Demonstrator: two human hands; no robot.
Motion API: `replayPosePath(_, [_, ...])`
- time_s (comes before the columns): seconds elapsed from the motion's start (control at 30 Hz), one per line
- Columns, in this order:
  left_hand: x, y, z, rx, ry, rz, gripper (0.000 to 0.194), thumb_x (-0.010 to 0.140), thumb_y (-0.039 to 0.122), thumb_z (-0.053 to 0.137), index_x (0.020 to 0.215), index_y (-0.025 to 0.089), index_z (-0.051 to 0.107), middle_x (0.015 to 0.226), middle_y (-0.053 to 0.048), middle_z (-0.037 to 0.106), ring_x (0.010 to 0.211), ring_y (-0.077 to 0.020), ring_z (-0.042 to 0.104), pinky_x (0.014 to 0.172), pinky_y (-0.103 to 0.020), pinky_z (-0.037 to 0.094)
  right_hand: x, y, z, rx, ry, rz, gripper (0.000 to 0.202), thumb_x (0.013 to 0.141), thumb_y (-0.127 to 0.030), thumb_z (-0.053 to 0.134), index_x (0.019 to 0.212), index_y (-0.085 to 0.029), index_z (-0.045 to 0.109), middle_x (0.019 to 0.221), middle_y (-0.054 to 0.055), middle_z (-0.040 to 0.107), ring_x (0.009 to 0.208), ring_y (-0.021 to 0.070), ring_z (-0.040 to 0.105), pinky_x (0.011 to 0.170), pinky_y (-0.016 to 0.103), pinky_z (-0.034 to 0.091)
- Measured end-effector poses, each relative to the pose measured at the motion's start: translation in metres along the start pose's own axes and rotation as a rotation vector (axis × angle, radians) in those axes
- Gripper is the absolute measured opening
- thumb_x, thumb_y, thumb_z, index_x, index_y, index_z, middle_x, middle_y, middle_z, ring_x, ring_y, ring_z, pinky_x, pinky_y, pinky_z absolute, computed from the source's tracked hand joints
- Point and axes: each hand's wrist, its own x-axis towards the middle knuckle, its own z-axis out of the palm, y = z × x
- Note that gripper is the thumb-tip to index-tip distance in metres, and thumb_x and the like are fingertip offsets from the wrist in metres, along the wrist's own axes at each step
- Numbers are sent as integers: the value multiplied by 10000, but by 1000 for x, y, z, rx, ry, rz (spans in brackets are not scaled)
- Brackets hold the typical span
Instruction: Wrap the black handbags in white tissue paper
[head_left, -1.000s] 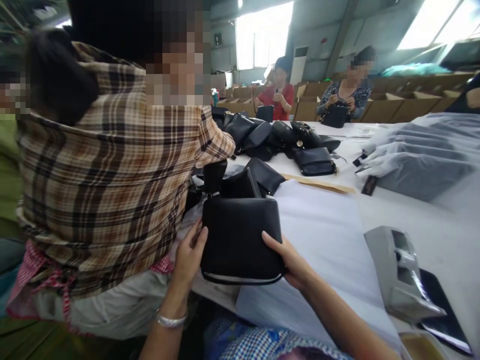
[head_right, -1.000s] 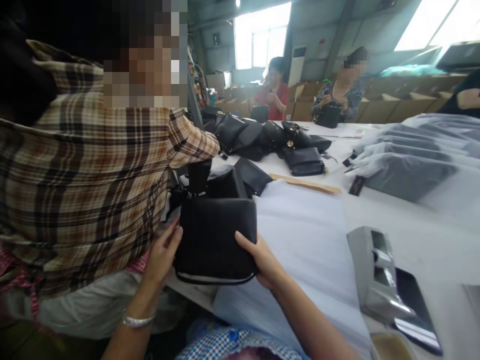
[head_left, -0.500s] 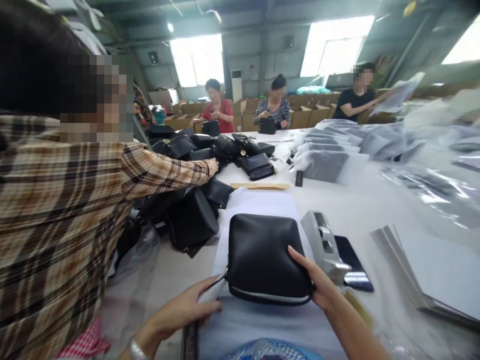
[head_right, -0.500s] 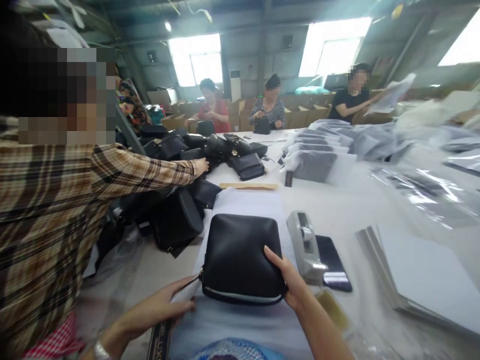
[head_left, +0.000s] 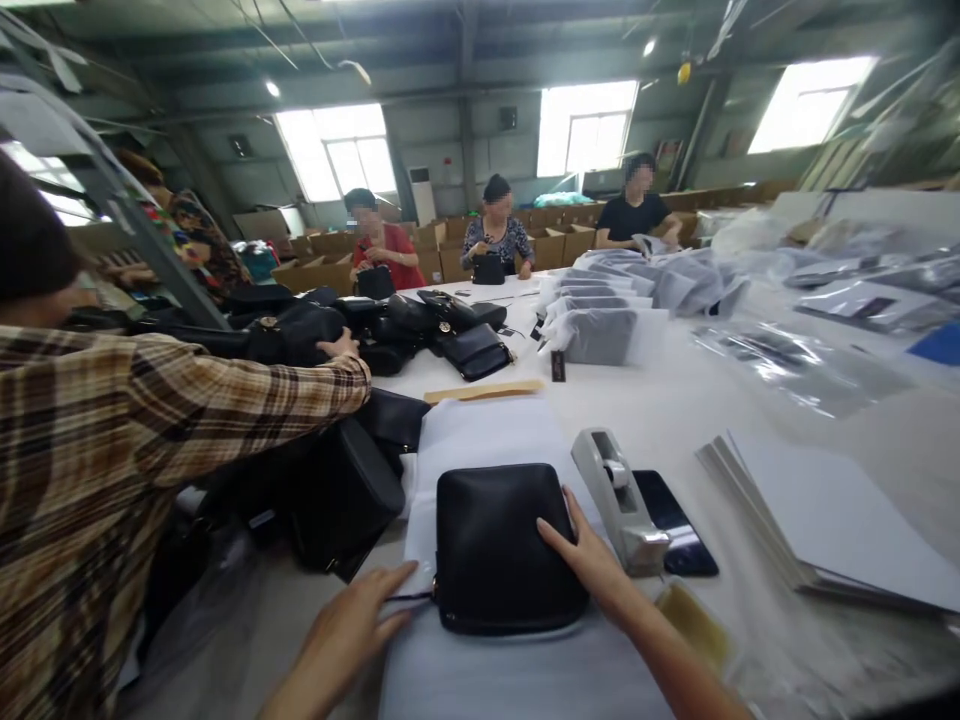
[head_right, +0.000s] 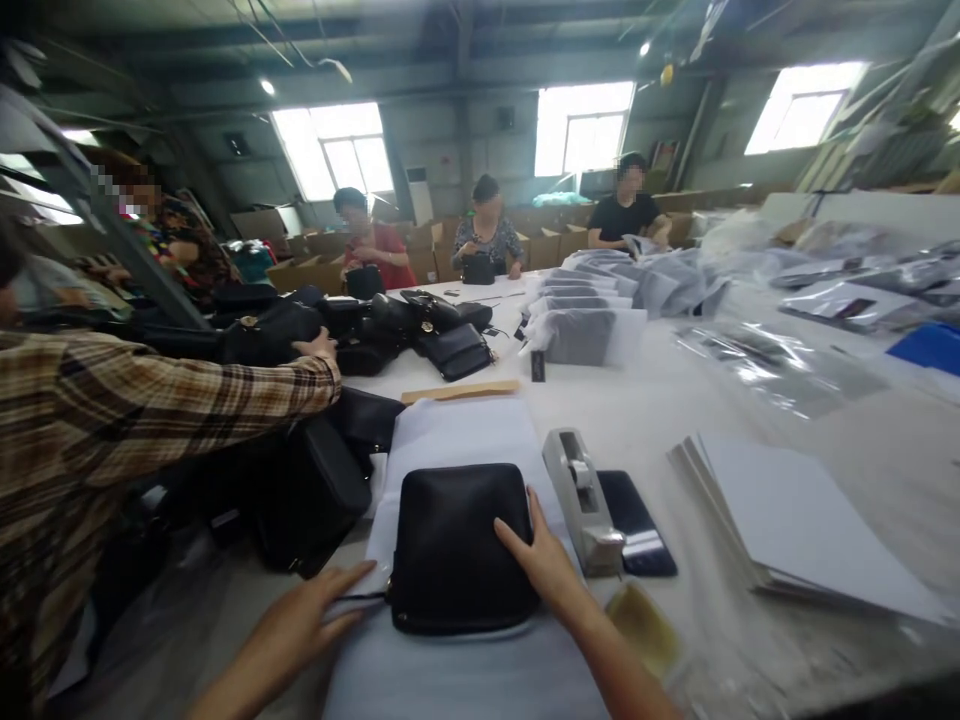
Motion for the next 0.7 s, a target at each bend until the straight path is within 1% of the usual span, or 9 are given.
replayPosePath(0.1, [-2, -12, 6, -25, 24, 2, 507, 852, 343, 579, 1358, 338, 564, 1216, -26, 696, 1101, -261, 662, 939, -368, 524, 0, 0, 1, -76, 11, -100, 901, 827, -607, 599, 1552, -225, 225, 1536, 91, 400, 1385, 271, 419, 1173, 434, 308])
replayPosePath(0.17, [-1, -19, 9, -21, 40, 24, 479, 850, 414, 588, 1323, 337, 597, 1237, -20, 691, 1115, -266, 661, 949, -379, 531, -6, -4, -1, -189, 16, -146, 843, 856, -578, 577, 1544, -209, 258, 1450, 116, 514, 1292, 282, 532, 1102, 449, 412])
replayPosePath(0.27, [7, -16, 14, -10, 181, 123, 501, 844, 534, 583, 1285, 302, 632, 1330, -40, 642, 1211, -292, 607, 1042, -443, 480, -25, -12, -12, -443, 108, -269, 634, 863, -451, 622, 1439, -234, 471, 1251, 109, 672, 1085, 302, 671, 927, 457, 546])
replayPosePath(0.33, [13, 0, 19, -29, 317, 211, 529, 879, 539, 545, 1344, 289, 578, 1396, -56, 588, 1266, -286, 565, 1071, -468, 453, -40, -16, -26, -560, 232, -412, 416, 884, -365, 612, 1288, -266, 621, 1231, 80, 683, 1072, 281, 676, 910, 427, 560])
replayPosePath(0.4, [19, 26, 27, -50, 400, 308, 534, 921, 494, 510, 1417, 297, 491, 1475, -62, 506, 1331, -269, 502, 1081, -466, 443, -55, -14, -46, -598, 397, -536, 282, 925, -337, 562, 1169, -272, 688, 1248, 55, 675, 1109, 245, 658, 955, 391, 545])
replayPosePath(0.47, [25, 54, 37, -28, 421, 396, 546, 931, 447, 515, 1453, 303, 438, 1548, -68, 402, 1413, -279, 385, 1101, -490, 412, -67, -6, -71, -625, 573, -598, 263, 953, -348, 521, 1116, -257, 706, 1222, 57, 686, 1111, 232, 652, 981, 393, 532])
replayPosePath(0.53, [29, 76, 50, 41, 411, 431, 574, 911, 406, 553, 1460, 295, 430, 1586, -83, 323, 1458, -314, 283, 1107, -547, 376, -79, 10, -95, -694, 714, -635, 269, 958, -358, 511, 1088, -237, 713, 1219, 75, 684, 1148, 254, 627, 1000, 433, 515])
replayPosePath(0.6, [33, 87, 62, 135, 405, 415, 611, 879, 336, 586, 1466, 295, 420, 1603, -93, 271, 1470, -339, 237, 1100, -591, 352, -92, 32, -113, -814, 766, -674, 279, 951, -361, 517, 1103, -230, 710, 1269, 88, 657, 1239, 286, 563, 1030, 478, 478])
replayPosePath(0.7, [40, 88, 78, 267, 413, 362, 674, 822, 222, 590, 1464, 310, 409, 1600, -91, 255, 1468, -341, 240, 1094, -595, 343, -108, 76, -119, -1070, 707, -693, 328, 917, -407, 551, 1196, -291, 681, 1408, 51, 562, 1354, 321, 446, 1066, 511, 416])
